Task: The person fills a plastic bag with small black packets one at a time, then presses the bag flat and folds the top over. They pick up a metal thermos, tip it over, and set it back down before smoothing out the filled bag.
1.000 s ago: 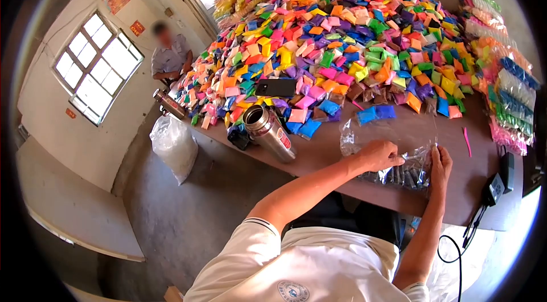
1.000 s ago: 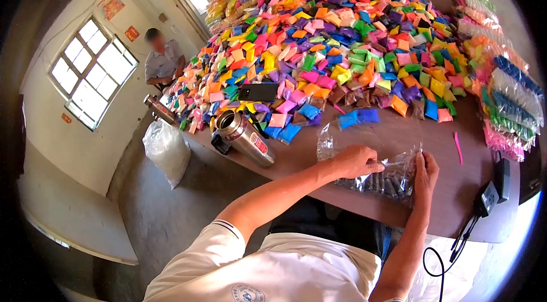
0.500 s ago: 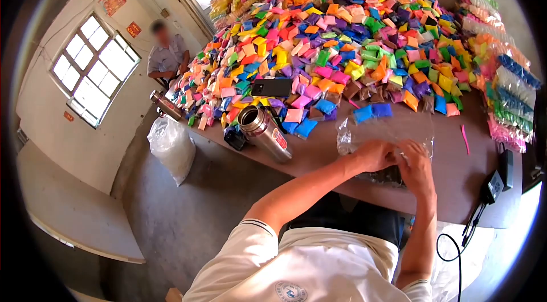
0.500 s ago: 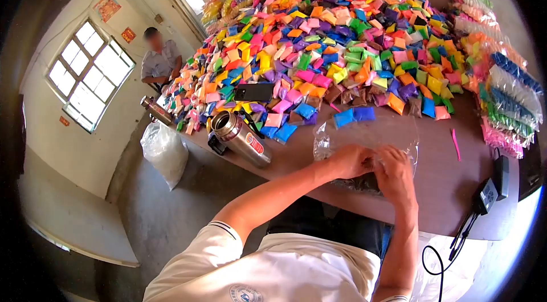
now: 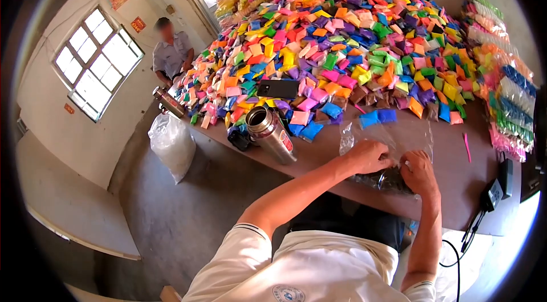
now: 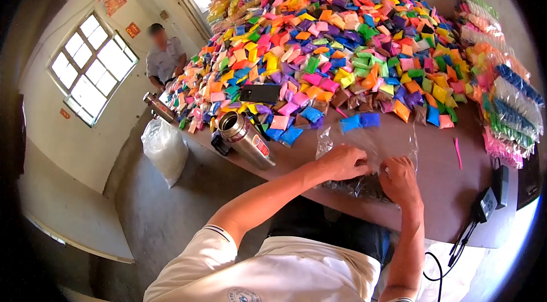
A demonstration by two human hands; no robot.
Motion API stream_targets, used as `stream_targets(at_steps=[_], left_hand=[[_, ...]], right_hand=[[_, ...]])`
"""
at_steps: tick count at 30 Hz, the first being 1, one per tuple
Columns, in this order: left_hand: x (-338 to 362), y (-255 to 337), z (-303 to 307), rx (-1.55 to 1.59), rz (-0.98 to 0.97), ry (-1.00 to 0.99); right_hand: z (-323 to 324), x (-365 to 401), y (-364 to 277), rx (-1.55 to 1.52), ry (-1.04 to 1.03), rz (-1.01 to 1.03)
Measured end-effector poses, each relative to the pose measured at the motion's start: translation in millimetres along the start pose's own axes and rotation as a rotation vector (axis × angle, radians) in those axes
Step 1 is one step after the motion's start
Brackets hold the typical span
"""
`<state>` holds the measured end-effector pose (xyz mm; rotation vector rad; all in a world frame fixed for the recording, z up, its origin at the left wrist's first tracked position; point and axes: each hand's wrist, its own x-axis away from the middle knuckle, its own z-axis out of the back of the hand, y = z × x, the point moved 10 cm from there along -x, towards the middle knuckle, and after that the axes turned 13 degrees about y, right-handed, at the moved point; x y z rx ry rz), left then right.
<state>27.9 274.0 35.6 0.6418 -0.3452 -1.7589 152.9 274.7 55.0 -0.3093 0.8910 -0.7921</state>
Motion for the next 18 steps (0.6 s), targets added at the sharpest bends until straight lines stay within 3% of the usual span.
stream_targets(at_steps=[8,13,18], left_hand=[[14.3,-21.2,13.3,0.030,0.011,0.068],[21.0,-24.8,21.1,0.052,-0.056,0.222],[20.4,-47.4,-3.9,0.060,0.115,0.043]], right_hand=[[-2.9,-2.3,8.6,0.001,-0.080,-0.067],[-0.3,-4.3,7.8,-0.008,-0.075,-0.067],[-2.1,-4.2,13.8,0.058,-0.131,-0.110]])
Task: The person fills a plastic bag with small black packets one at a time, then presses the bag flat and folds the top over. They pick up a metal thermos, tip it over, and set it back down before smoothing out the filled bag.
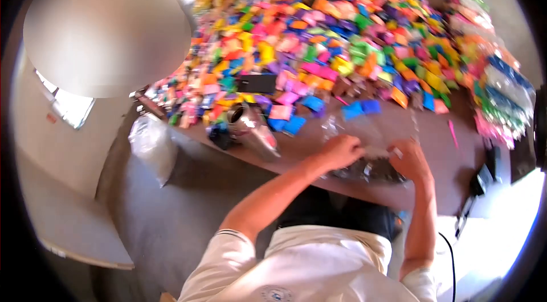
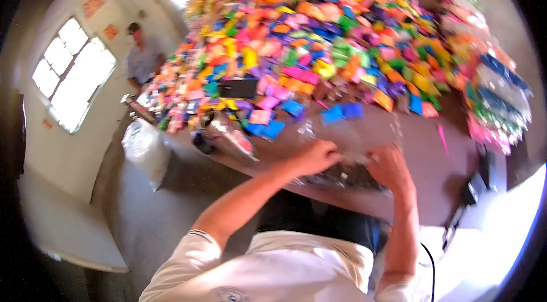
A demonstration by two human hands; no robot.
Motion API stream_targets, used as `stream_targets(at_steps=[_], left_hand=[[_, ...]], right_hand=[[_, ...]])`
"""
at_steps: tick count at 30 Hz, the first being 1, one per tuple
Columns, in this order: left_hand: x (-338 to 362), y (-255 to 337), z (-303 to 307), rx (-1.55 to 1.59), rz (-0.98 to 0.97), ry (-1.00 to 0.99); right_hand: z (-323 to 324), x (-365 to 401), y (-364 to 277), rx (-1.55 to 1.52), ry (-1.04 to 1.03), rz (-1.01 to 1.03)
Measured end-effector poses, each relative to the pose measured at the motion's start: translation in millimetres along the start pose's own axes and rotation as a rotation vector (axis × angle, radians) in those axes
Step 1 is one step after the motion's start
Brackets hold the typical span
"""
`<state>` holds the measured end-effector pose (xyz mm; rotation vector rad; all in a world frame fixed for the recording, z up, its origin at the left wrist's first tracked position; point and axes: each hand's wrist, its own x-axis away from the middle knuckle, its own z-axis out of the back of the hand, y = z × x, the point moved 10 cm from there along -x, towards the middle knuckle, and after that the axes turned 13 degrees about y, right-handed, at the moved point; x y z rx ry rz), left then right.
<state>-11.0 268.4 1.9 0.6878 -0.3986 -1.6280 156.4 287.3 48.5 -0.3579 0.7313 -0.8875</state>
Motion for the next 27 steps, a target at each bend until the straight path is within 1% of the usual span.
stream_targets(at_steps=[1,2,3,4,5,6,8,9,10,11,12,14,15,17,20,22,25,27], left_hand=[[3.5,5.3,4.7,0.046,0.064,-0.058],[4.5,12.0,8.7,0.038,0.069,-0.061],[3.8,10.5,7.8,0.032,0.051,-0.053],[1.8,9.5,10.4,0.012,0.017,-0.021],[2.3,8.3,9.0,0.001,0.023,-0.024],[0.8,5.9,11.7,-0.024,0.029,-0.016],[-0.2,1.1,9.3,0.000,0.038,-0.031],[-1.6,-0.1,9.0,0.006,0.049,-0.025],[-1.0,0.3,7.6,0.015,0.050,-0.029],[-1.6,2.8,11.4,0.022,0.021,0.003],[-2.1,4.8,15.1,0.028,-0.008,0.036],[-2.9,-0.4,16.1,0.041,-0.013,0.047],[-4.7,3.0,20.2,0.053,-0.022,0.058],[-3.9,4.0,29.1,0.098,0.009,0.063],[-1.4,9.0,47.5,0.164,0.056,0.087],[0.8,5.9,55.8,0.185,0.075,0.106],[4.8,2.8,60.2,0.100,0.051,0.097],[9.2,14.5,61.4,-0.045,-0.110,0.122]], right_hand=[[-1.1,-0.1,4.9,0.030,-0.031,-0.048],[-3.1,-1.3,6.9,0.036,-0.044,-0.010],[-0.6,-1.5,5.3,0.047,-0.083,-0.047],[0.7,-3.1,6.9,0.015,-0.068,-0.076],[0.8,-3.9,9.2,-0.025,-0.047,-0.083],[2.6,-5.4,10.5,-0.002,-0.051,-0.107],[8.9,-9.6,-3.3,-0.016,0.003,-0.039],[5.0,-9.4,-3.3,-0.007,0.000,-0.047],[3.4,-9.8,-11.5,-0.021,0.035,0.030],[2.3,-11.0,-21.7,-0.037,0.071,0.109],[0.4,-13.7,-27.3,-0.035,0.069,0.109],[-15.2,-16.1,-32.2,-0.149,-0.099,0.009],[-16.0,-17.5,-31.6,-0.149,-0.100,0.010],[-31.9,-14.6,-24.9,-0.072,-0.228,-0.019],[-40.7,-14.3,-15.5,-0.105,-0.286,-0.048],[-44.5,-15.1,-11.2,-0.130,-0.286,-0.039],[-41.3,-19.7,-17.4,-0.147,-0.306,-0.036],[-42.0,-21.8,-17.1,-0.140,-0.330,-0.046]])
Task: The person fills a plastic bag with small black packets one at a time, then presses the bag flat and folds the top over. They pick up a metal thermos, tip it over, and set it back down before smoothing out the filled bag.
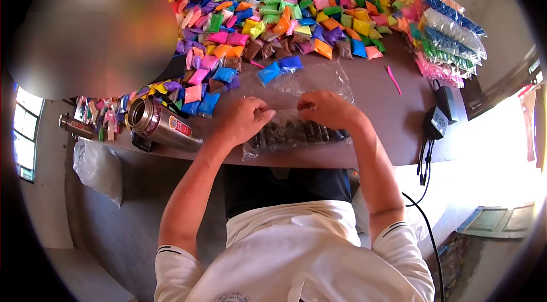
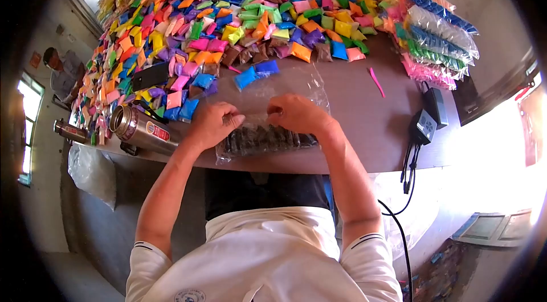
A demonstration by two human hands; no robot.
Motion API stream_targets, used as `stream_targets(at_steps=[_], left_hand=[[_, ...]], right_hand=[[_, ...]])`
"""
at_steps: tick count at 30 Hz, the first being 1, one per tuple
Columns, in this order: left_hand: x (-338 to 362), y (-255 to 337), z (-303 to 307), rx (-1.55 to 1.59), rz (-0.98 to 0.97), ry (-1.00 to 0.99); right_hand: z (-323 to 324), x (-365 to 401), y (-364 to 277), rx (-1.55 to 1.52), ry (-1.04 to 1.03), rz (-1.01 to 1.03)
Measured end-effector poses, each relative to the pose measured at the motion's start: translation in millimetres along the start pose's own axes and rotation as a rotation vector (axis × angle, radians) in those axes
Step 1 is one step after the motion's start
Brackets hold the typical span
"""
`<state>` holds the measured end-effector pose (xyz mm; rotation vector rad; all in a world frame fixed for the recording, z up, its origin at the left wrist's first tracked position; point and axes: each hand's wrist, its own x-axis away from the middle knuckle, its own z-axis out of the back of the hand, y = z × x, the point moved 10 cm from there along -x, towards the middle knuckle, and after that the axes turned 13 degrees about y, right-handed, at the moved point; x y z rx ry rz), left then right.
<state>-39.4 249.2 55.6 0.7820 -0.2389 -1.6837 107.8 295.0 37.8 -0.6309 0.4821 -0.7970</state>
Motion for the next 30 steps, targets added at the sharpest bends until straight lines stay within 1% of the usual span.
stream_targets(at_steps=[1,2,3,5,7,9,12,14,15,17,18,19,20,21,24,28,30], left_hand=[[1.4,-0.6,-1.4,0.004,0.003,0.000],[4.4,-5.7,-7.5,-0.008,0.050,-0.044],[7.4,-10.9,-13.1,-0.020,0.096,-0.087],[10.4,-22.3,-20.0,0.008,0.129,-0.087],[9.0,-21.0,-21.7,0.044,0.159,-0.092],[10.1,-22.6,-23.7,0.029,0.217,-0.138],[10.3,-20.9,-22.4,0.034,0.191,-0.119],[11.3,-22.6,-22.8,0.036,0.202,-0.112],[11.9,-24.3,-22.4,0.039,0.214,-0.102],[12.9,-26.0,-21.3,0.012,0.211,-0.078],[13.2,-26.8,-19.6,-0.012,0.206,-0.056],[13.6,-27.3,-19.8,-0.015,0.207,-0.055],[13.3,-27.7,-19.3,0.035,0.224,-0.036],[13.0,-28.6,-18.8,0.086,0.241,-0.018],[14.2,-31.9,-20.6,0.107,0.224,-0.022],[12.6,-27.8,-14.8,0.086,0.228,-0.003],[12.7,-30.1,-15.2,0.088,0.270,-0.011]], right_hand=[[0.5,-2.1,7.7,-0.040,0.001,-0.048],[0.7,-2.7,14.5,-0.080,0.002,-0.098],[1.4,-2.3,15.0,-0.078,-0.002,-0.100],[4.4,-2.2,15.7,-0.098,0.000,-0.117],[8.9,-4.0,18.3,-0.083,0.025,-0.133],[12.1,-5.3,17.9,-0.069,0.046,-0.147],[6.6,-10.1,5.8,-0.075,0.049,-0.119],[-14.0,-14.3,-13.3,0.056,-0.055,0.036],[-17.8,-16.7,-18.9,0.054,-0.056,0.037],[-34.8,-18.3,-26.7,0.071,-0.166,0.003],[-38.8,-21.7,-29.3,0.069,-0.167,0.006],[-46.6,-23.8,-29.7,0.067,-0.212,0.008],[-53.2,-24.8,-28.6,0.066,-0.256,0.009],[-55.8,-26.9,-26.8,0.066,-0.255,0.009],[-64.6,-30.9,-26.3,0.063,-0.270,0.063],[-68.5,-34.1,-26.4,0.011,-0.262,0.078],[-66.4,-34.6,-27.5,0.002,-0.252,0.081]])
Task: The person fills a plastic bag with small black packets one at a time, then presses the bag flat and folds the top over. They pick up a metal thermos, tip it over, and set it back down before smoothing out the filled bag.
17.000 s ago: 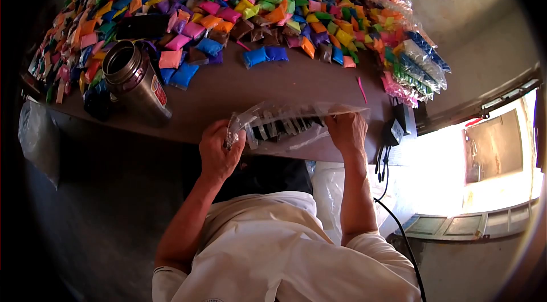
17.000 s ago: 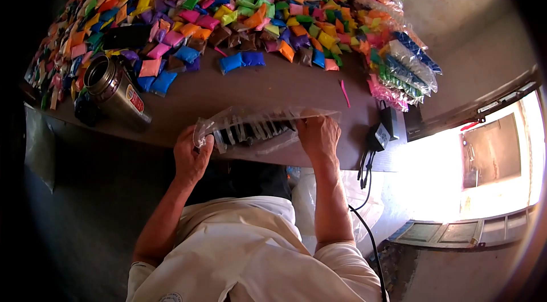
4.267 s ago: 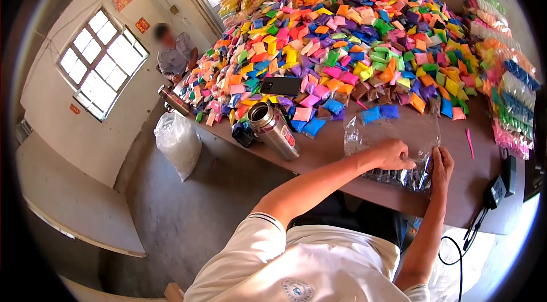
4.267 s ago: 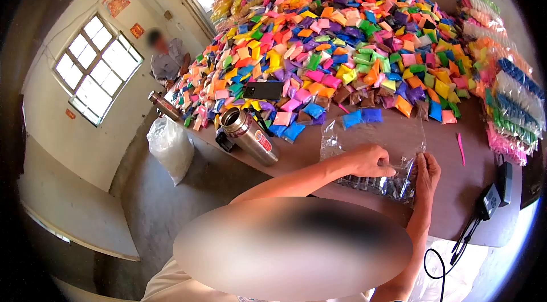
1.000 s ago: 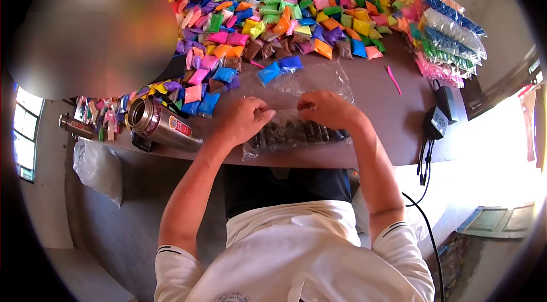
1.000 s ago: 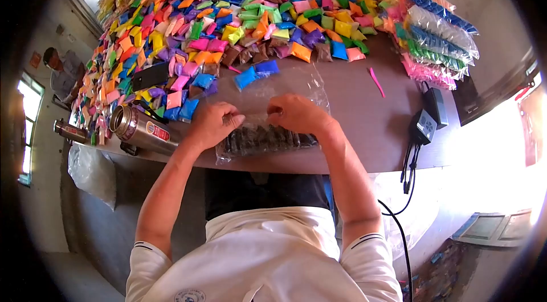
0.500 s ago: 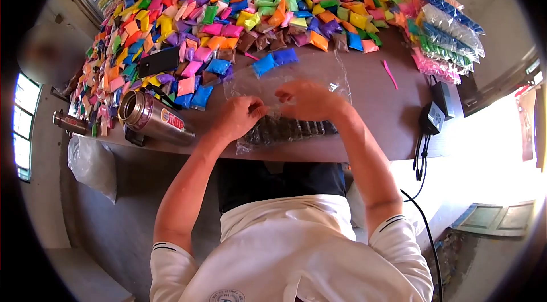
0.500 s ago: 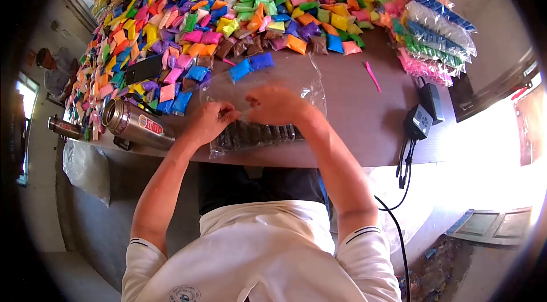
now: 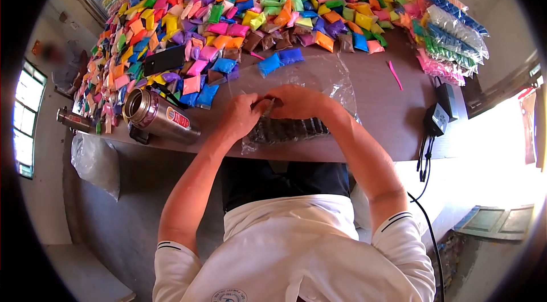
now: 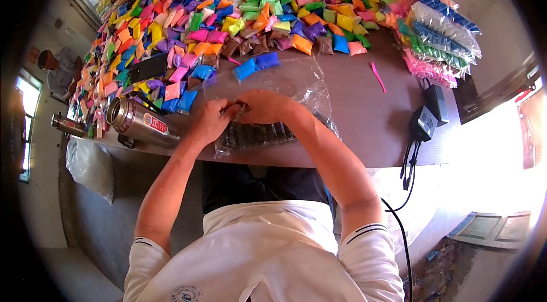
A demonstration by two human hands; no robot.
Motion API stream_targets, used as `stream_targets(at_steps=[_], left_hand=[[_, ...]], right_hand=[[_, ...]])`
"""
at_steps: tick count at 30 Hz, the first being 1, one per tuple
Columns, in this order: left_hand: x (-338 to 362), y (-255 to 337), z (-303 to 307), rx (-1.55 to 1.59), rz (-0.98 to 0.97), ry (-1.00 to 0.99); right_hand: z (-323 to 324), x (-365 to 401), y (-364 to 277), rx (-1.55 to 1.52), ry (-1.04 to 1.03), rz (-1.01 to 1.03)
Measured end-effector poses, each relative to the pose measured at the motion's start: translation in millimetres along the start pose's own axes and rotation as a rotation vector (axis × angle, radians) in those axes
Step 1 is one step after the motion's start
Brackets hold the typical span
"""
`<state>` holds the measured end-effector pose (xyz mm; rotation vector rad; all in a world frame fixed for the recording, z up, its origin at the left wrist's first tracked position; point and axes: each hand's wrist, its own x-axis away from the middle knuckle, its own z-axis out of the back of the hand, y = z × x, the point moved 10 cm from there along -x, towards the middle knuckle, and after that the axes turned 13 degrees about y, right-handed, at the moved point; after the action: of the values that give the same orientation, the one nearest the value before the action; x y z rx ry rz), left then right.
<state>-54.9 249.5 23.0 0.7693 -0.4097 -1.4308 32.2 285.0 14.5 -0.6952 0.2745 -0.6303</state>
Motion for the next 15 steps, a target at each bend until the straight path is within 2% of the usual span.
stream_targets(at_steps=[6,9,11,12,14,15], left_hand=[[1.2,3.6,-2.9,-0.025,-0.042,0.022],[-1.9,1.0,-3.5,-0.068,-0.043,0.024],[-3.7,-2.3,-3.2,0.044,-0.093,0.087],[-2.7,-0.9,1.0,0.153,-0.135,0.151],[-1.5,3.0,1.4,0.146,-0.112,0.126],[-1.7,2.5,0.3,0.129,-0.089,0.107]], right_hand=[[-12.0,-1.1,12.1,-0.056,-0.077,-0.048],[-12.9,-1.2,9.3,-0.132,-0.131,-0.005],[23.1,0.0,16.8,0.109,0.102,-0.040],[29.4,2.2,29.0,0.113,0.102,-0.051],[76.1,10.4,41.2,0.067,0.406,0.109],[89.0,23.7,35.1,0.075,0.407,0.099]])
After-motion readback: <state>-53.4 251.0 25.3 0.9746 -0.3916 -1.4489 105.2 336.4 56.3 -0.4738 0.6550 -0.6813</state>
